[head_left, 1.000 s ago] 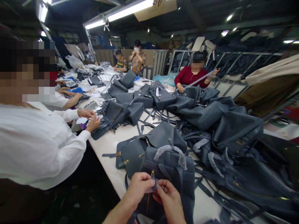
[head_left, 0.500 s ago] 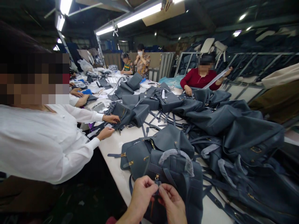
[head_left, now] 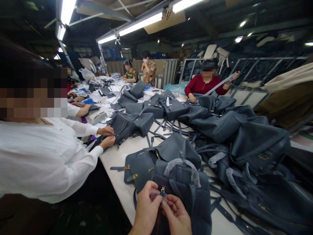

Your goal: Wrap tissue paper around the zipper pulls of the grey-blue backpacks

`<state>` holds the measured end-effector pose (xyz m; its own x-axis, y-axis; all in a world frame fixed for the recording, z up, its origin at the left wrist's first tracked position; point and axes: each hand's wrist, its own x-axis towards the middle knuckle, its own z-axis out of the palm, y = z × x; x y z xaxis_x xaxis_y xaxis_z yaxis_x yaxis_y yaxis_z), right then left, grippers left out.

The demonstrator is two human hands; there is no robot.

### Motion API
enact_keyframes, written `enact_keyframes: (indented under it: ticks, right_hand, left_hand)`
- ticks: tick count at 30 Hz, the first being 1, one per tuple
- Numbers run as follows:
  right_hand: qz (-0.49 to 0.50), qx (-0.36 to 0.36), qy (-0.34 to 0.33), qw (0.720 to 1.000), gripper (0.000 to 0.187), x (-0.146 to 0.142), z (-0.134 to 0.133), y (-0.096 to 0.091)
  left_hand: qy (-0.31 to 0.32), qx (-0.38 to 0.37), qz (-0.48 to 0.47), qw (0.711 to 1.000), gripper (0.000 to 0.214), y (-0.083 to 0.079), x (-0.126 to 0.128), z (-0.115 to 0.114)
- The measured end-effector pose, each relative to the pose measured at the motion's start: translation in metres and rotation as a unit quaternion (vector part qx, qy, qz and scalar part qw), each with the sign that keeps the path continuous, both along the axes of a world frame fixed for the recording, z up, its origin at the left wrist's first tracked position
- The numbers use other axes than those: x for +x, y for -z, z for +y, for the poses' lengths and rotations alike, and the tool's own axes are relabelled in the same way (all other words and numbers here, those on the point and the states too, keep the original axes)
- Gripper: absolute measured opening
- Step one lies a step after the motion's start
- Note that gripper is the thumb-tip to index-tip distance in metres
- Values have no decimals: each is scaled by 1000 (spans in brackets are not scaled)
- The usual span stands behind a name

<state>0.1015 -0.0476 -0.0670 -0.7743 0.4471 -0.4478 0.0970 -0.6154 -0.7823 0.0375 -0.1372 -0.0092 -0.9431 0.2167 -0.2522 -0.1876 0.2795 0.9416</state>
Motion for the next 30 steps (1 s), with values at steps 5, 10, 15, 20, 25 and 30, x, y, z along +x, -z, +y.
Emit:
enact_keyframes:
  ticks: [5, 10, 15, 20, 25, 30]
  right_hand:
    - [-27, -46, 11, 999, 52, 5, 5, 1]
    - [-59, -68, 11, 996, 50, 0, 3, -7]
    - [-69, -51, -23, 996, 52, -11, 3, -15]
    - [-76, -73, -44, 993, 54, -14, 6, -15]
    - [-88, -67, -56, 992, 53, -13, 5, -12]
    - [-74, -43, -63, 994, 48, -12, 5, -9]
  left_hand:
    - [6, 51, -68, 996, 19, 1, -3, 0]
    - [24, 57, -88, 994, 16, 4, -6, 0]
    - [47, -50, 16, 998, 10, -1, -9, 2]
    - [98, -103, 62, 988, 14, -13, -12, 0]
    - [101, -79, -9, 992, 9, -9, -14, -8]
    - [116, -86, -137, 980, 29, 3, -11, -8]
